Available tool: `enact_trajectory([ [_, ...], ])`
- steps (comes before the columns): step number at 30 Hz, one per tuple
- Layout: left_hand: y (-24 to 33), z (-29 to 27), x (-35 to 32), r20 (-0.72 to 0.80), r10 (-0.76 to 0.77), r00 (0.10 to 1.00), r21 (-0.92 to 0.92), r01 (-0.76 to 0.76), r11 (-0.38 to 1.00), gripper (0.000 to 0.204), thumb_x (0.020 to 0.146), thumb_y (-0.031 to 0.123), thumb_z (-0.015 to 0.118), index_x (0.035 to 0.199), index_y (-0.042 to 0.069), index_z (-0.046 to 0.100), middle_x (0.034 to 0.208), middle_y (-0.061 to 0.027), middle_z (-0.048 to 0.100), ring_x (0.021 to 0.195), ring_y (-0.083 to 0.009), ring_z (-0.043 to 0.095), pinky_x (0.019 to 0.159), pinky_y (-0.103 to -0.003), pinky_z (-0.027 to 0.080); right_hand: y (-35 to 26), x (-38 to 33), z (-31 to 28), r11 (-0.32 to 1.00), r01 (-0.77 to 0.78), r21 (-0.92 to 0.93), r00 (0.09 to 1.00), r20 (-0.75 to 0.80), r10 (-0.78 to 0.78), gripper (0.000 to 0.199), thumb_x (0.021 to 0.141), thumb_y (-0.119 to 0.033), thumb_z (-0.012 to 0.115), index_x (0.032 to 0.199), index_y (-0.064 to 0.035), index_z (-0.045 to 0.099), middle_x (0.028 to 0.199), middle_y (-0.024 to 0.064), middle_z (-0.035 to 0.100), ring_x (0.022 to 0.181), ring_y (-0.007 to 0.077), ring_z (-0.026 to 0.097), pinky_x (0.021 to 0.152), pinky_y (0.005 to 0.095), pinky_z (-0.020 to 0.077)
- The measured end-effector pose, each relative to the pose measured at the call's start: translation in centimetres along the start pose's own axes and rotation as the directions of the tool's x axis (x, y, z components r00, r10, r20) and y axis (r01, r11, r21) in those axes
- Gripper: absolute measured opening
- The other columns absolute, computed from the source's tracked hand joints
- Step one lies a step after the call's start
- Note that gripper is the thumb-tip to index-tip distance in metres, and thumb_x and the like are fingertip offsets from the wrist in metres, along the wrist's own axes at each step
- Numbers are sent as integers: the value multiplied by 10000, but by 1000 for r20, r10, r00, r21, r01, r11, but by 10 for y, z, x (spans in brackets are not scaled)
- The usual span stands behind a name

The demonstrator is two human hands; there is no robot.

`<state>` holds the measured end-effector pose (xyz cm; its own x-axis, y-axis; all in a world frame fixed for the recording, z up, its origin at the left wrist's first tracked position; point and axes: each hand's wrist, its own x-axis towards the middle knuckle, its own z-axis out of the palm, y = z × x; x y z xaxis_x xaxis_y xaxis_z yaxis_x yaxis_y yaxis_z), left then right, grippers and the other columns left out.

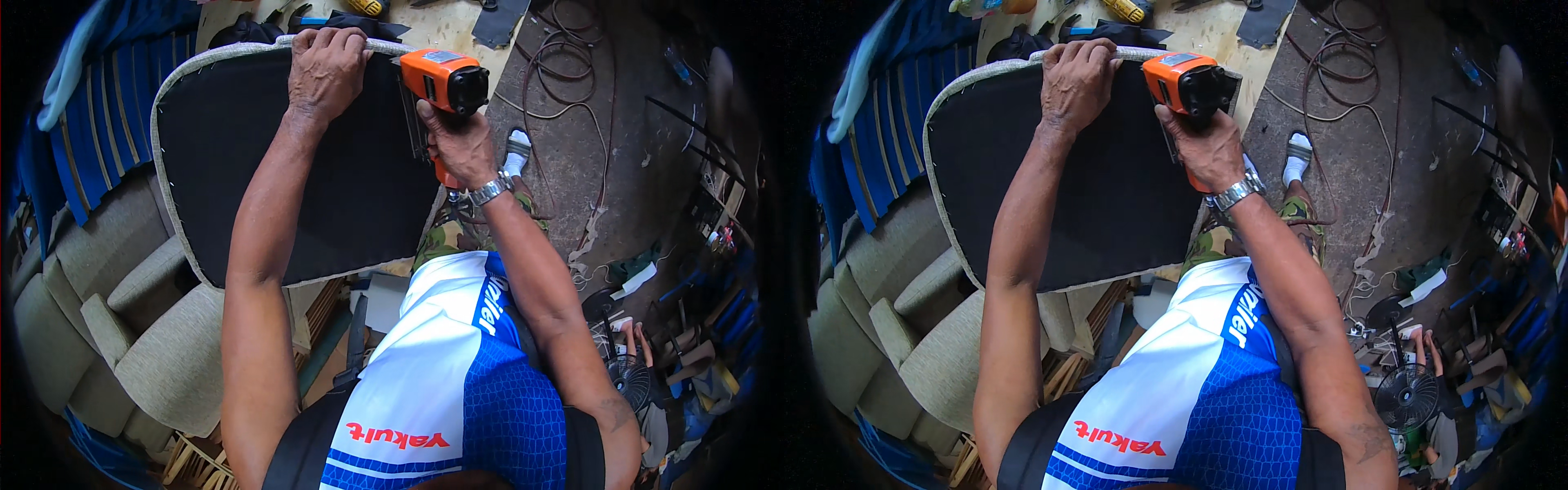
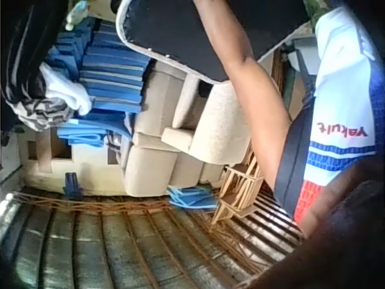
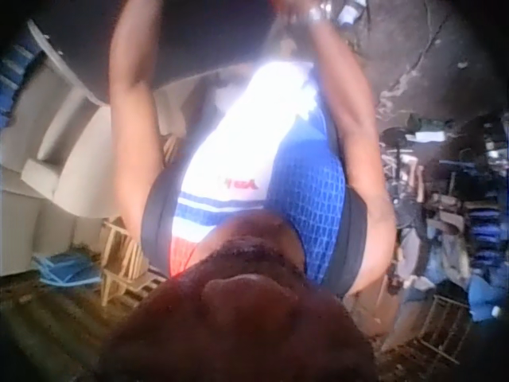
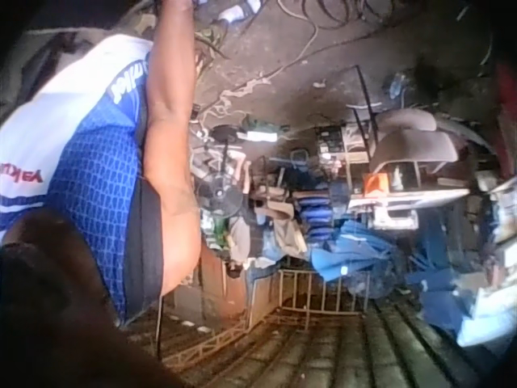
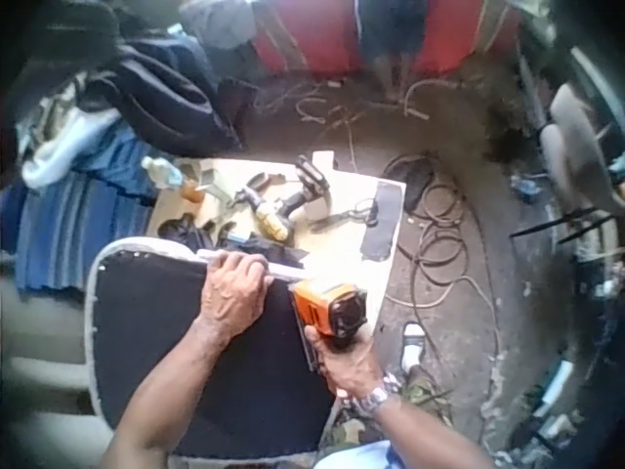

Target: The person staples fabric onto a chair cushion using a pneumatic staple gun. They pull the fabric taut, apply staples along the edges, and then flip the cushion to inspect the work. The person handles a box of staples and a cushion during the process.

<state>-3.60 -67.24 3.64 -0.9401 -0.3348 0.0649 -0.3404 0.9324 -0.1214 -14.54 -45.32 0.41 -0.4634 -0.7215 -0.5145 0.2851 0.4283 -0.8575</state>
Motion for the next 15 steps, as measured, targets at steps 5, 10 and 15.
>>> enact_trajectory([
  [5, 3, 2, 1, 1, -9, 1000, 1, 9, 1000, 180, 982, 249, 657, 1089, 105, 678, 1093, -14, 695, 1067, -201, 650, 979, -413, 395, -19, 0, 0, 996, -88, 6, 995, 46, 87, 529, 914, -520, 761, 1123, -37, 714, 826, 106, 723, 774, 196, 687, 714, 372, 532],
  [10, -4, -4, -1, 36, 16, 999, -3, -16, 1000, 228, 973, 288, 672, 1091, 94, 664, 1165, -22, 676, 1137, -212, 623, 1046, -442, 381, -19, 6, 11, 999, 14, 43, 1000, 15, -15, 512, 921, -500, 763, 1101, -23, 713, 811, 90, 716, 766, 181, 673, 709, 359, 530],
  [15, -44, -61, -19, 83, 70, 994, -8, -69, 998, 260, 951, 320, 703, 1100, 111, 668, 1320, -25, 627, 1333, -229, 523, 1122, -456, 361, -26, 4, 0, 985, -134, 107, 986, 119, 121, 439, 932, -450, 766, 965, -26, 661, 732, 9, 626, 632, 103, 613, 588, 313, 513],
])
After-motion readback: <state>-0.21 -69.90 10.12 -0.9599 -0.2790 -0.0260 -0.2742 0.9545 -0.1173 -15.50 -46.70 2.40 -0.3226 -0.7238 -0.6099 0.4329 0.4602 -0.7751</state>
